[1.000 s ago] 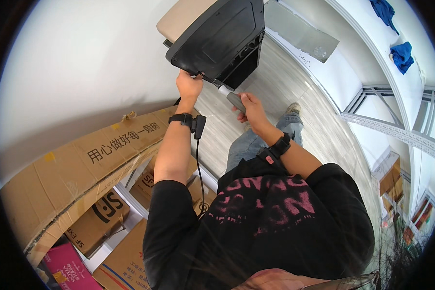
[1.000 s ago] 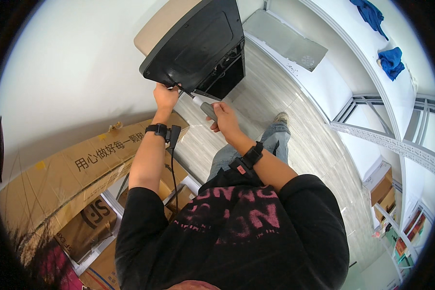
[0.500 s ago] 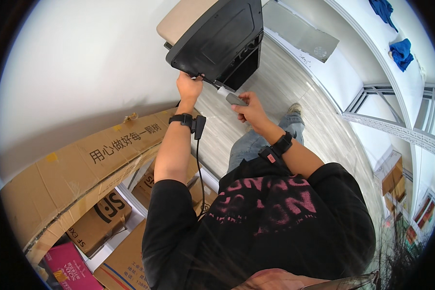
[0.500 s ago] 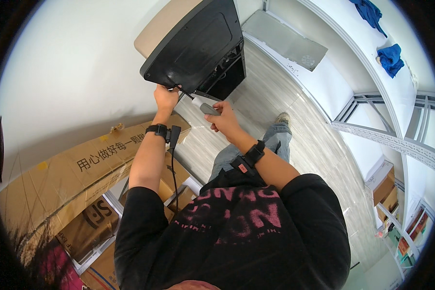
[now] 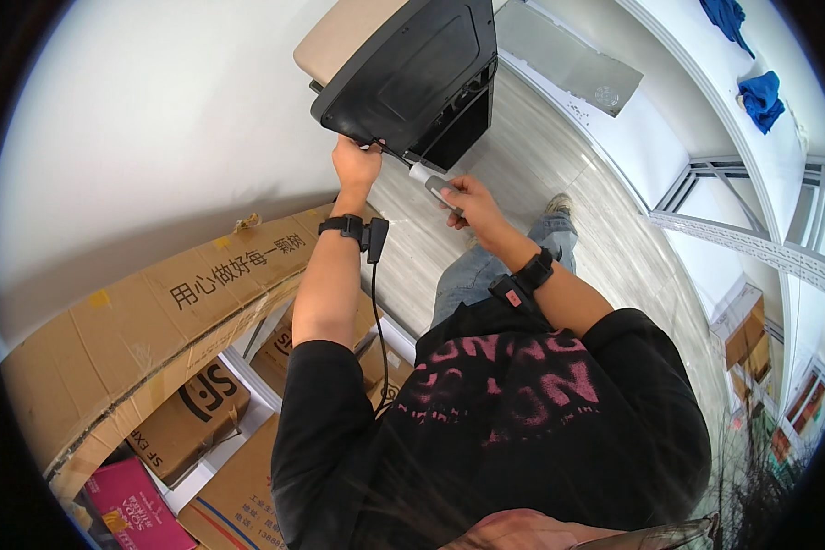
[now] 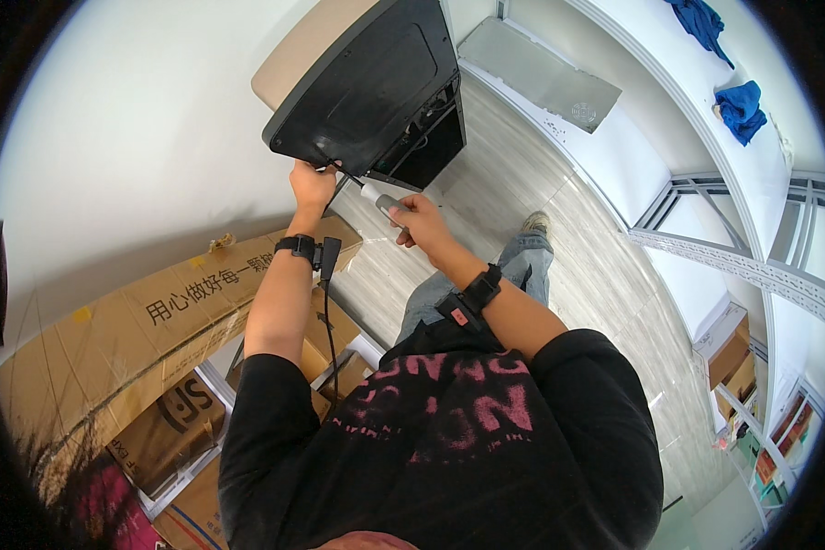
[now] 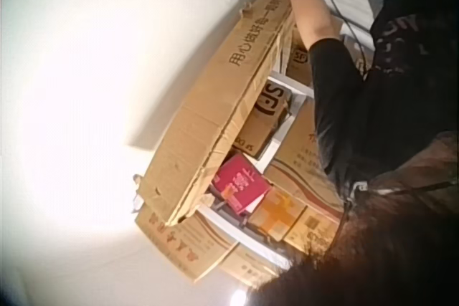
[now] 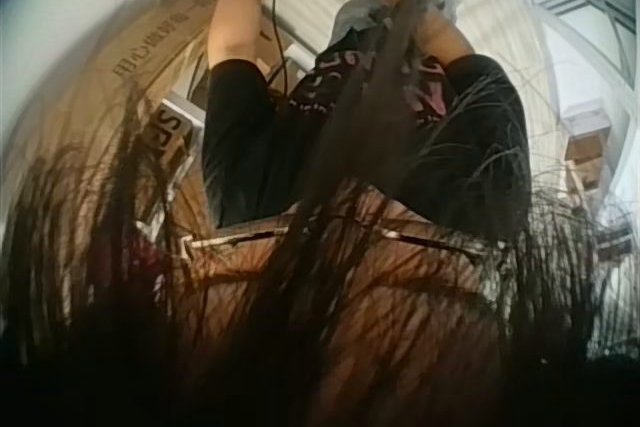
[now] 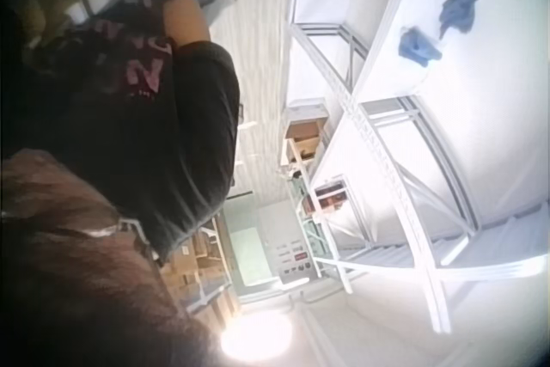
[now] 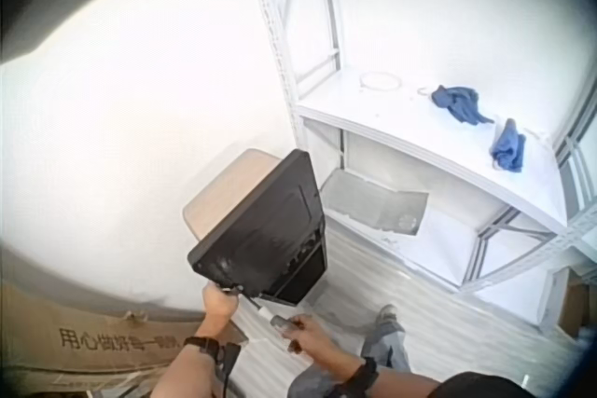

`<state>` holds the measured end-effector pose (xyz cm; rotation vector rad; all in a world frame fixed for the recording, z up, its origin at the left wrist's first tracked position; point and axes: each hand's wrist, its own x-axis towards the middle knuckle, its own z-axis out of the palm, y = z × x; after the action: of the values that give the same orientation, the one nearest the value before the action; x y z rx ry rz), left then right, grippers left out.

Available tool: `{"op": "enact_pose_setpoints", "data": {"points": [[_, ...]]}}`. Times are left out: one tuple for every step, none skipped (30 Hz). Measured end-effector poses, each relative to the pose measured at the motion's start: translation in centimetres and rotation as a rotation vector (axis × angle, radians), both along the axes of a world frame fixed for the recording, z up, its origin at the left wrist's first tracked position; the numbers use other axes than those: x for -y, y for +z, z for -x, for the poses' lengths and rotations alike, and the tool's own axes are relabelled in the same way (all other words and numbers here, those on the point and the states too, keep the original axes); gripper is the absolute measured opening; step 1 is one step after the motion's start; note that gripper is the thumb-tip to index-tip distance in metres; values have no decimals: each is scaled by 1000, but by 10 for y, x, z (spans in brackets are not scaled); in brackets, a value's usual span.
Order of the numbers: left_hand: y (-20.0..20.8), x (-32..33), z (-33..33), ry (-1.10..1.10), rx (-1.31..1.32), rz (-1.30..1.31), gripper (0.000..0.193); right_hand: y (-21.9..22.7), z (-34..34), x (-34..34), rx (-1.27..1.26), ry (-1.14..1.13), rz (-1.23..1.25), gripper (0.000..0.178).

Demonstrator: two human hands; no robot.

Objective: The person uses a screwdriver to remove screws from the back panel of a black electronic device mounted on a wall. After removing the screws, they detach the metal back panel, exposing the internal components.

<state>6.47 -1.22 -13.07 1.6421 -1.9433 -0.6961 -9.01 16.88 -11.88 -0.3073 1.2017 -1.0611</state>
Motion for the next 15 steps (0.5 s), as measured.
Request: {"op": "enact_pose_setpoints", "data": {"points": [[-1, 1, 0, 2, 0, 6, 35, -1, 1, 0, 7, 2, -1, 31], [-3, 1, -1, 5, 0, 13, 34, -3, 2, 0, 14, 3, -2, 30], [-3, 1, -1, 7, 1, 17, 34, -5, 3, 0, 22, 5, -5, 29], [-4, 0, -1, 5, -9, 22, 33, -6, 3, -1, 20, 7, -4, 28], [-5, -1, -2, 4, -18, 27, 32, -7, 2, -1, 19, 9, -2, 28], [-3, -1, 0, -3, -33, 33, 30, -6, 3, -1, 12, 5, 1, 27], [-2, -1, 1, -2, -32, 28, 31, -6, 4, -1, 17, -9, 4, 29], [-1, -1, 2, -2, -30, 24, 31, -7, 5, -2, 21, -24, 8, 31], [-1, -1, 2, 3, -23, 19, 31, -9, 5, -2, 32, -35, 13, 32], [-2, -1, 2, 4, -19, 27, 32, -11, 5, -3, 33, -34, 14, 32], [-2, -1, 2, 4, -14, 34, 33, -13, 6, -3, 33, -35, 15, 32], [-1, -1, 2, 5, -10, 41, 34, -14, 6, -4, 34, -35, 17, 32], [0, -2, 3, 7, -3, 37, 34, -14, 6, -4, 32, -33, 17, 31], [1, -2, 3, 8, 4, 34, 34, -13, 6, -5, 29, -31, 16, 31], [3, -3, 3, 9, 11, 32, 34, -12, 6, -4, 26, -29, 17, 30]]}}
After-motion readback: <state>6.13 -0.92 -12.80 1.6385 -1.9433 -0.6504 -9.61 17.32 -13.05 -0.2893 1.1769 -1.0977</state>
